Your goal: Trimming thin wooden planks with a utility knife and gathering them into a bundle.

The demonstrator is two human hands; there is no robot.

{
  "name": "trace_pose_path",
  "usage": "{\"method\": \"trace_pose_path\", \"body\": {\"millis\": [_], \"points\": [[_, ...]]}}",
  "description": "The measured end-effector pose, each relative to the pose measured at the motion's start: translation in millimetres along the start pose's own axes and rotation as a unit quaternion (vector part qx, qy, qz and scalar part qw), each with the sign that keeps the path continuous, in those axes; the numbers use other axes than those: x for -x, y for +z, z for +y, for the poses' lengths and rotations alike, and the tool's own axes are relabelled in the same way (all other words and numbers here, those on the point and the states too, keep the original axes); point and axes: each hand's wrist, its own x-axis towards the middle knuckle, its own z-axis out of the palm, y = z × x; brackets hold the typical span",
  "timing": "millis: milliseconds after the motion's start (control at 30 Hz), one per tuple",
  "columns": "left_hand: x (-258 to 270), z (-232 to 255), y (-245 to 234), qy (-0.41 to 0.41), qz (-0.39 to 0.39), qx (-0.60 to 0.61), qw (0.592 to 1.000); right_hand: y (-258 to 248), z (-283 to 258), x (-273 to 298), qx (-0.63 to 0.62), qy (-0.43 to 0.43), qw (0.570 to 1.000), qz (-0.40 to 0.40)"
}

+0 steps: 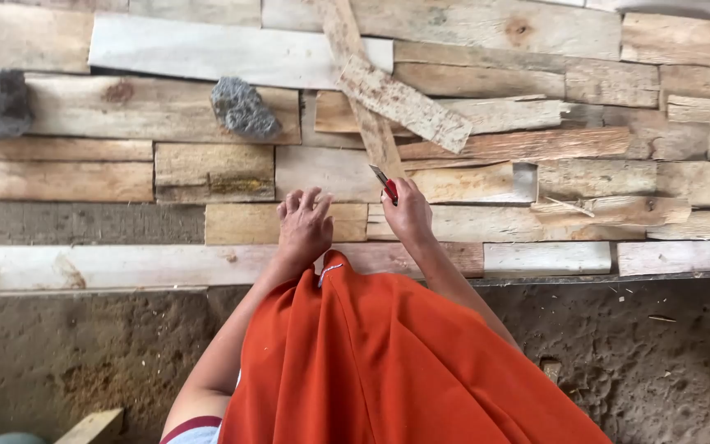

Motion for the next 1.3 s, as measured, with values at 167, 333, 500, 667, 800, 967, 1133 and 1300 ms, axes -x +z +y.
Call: {"method": "trace_pose_path", "body": {"millis": [167, 333, 500, 667, 800, 967, 1133, 1300], "points": [[-32.6, 7.3, 58.2, -0.037, -0.006, 0.231, 0.972, -5.4, 31.2, -34.8, 0.009, 0.049, 0.998, 0.025], [-73.1, 59.2, 21.9, -0.257, -0.142, 0.482, 0.825, -12.1, 49.4, -59.1, -0.001, 0.093, 0.995, 0.043], [-97.5, 68.2, 43.9, -0.353, -0.083, 0.601, 0.713, -42.6, 56.0, -88.1, 0.0, 0.048, 0.993, 0.105], [-108.5, 71.7, 56.8, -0.358, -0.075, 0.59, 0.719, -80.7, 48.5, -93.7, 0.08, 0.071, 0.993, 0.045], [-112.3, 74.9, 68.0, -0.365, -0.065, 0.593, 0.715, -64.8, 83.7, -107.3, 0.115, 0.041, 0.99, 0.07], [-108.1, 80.0, 56.4, -0.378, -0.042, 0.623, 0.683, -64.5, 106.5, -117.0, 0.109, -0.002, 0.992, 0.067], [-105.7, 73.5, 57.3, -0.357, -0.022, 0.631, 0.688, -84.0, 80.2, -121.4, 0.105, -0.002, 0.994, 0.011], [-110.4, 74.8, 44.8, -0.357, -0.023, 0.636, 0.684, -48.8, 127.4, -141.0, 0.198, -0.126, 0.936, 0.261]]}}
